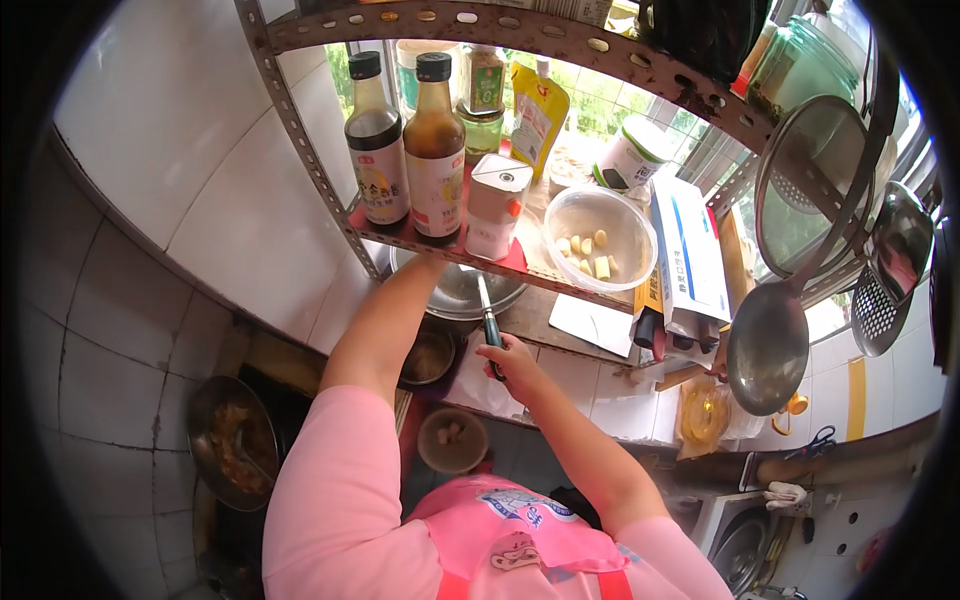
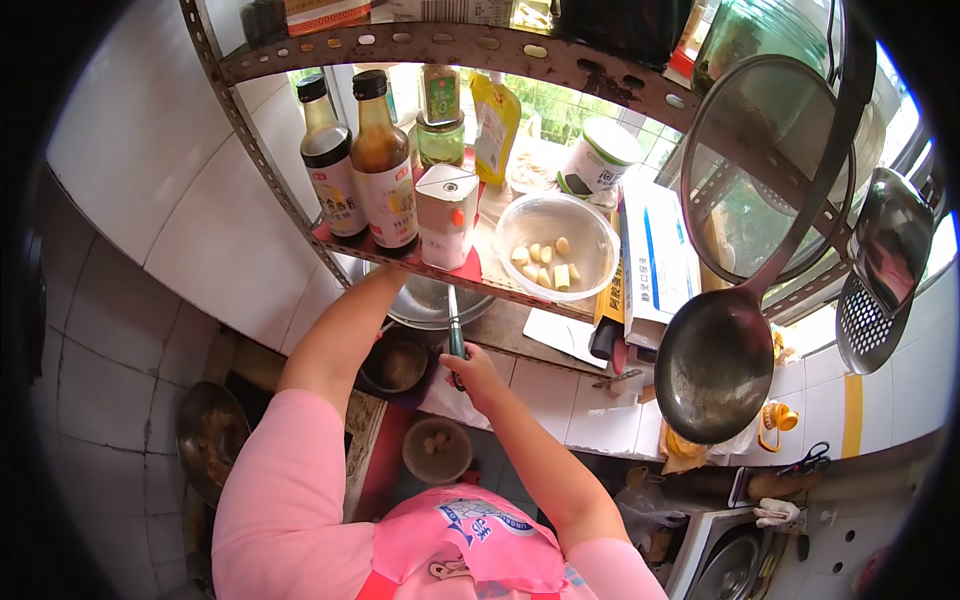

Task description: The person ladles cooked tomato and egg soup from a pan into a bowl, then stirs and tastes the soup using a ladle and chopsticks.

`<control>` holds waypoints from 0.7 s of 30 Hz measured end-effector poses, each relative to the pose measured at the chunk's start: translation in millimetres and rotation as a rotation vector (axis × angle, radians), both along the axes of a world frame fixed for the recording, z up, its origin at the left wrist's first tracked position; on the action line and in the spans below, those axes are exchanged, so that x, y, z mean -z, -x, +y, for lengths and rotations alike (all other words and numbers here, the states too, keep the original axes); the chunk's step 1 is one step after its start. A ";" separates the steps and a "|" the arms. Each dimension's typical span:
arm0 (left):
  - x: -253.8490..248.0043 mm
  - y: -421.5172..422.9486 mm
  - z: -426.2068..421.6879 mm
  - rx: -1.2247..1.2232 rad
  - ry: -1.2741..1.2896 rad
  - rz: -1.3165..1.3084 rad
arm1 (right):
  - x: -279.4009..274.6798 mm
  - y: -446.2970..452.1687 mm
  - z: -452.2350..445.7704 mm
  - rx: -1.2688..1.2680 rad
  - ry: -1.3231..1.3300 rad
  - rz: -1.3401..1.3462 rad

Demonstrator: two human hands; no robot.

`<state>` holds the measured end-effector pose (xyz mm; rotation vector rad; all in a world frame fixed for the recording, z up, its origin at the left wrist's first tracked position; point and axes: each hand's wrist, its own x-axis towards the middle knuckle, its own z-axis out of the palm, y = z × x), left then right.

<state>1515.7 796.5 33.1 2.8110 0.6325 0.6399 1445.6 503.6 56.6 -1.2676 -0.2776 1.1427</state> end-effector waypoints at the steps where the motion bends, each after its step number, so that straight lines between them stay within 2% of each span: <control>1: -0.5 -0.2 -1.2 -0.002 0.003 0.002 | 0.1 2.6 5.3 -0.007 -0.011 -0.014; 3: -1.1 1.1 -2.1 -0.009 0.003 0.005 | 1.0 10.5 10.6 -0.015 -0.024 -0.028; 6: -2.8 0.5 -5.8 -0.010 0.010 0.013 | 1.7 19.4 13.5 -0.244 0.076 0.127; 9: -2.3 0.1 -7.6 -0.013 0.016 0.020 | 8.2 42.6 18.5 -0.255 0.127 0.113; 10: -1.4 -1.0 -8.5 -0.014 0.017 0.021 | 4.6 43.5 16.7 -0.365 0.112 0.135; 11: 0.5 -2.3 -11.1 -0.014 0.017 0.025 | 5.6 45.6 15.1 -0.366 0.114 0.136; 13: 0.3 -3.9 -13.8 -0.015 0.023 0.026 | 10.0 52.8 8.4 -0.526 0.138 -0.002; 19: -1.6 -1.9 -23.6 -0.007 0.041 0.034 | 7.2 61.6 -36.0 -0.619 0.182 -0.014; 21: 0.5 -0.4 -26.3 -0.005 0.053 0.039 | 9.7 61.7 -58.4 -0.556 0.220 0.019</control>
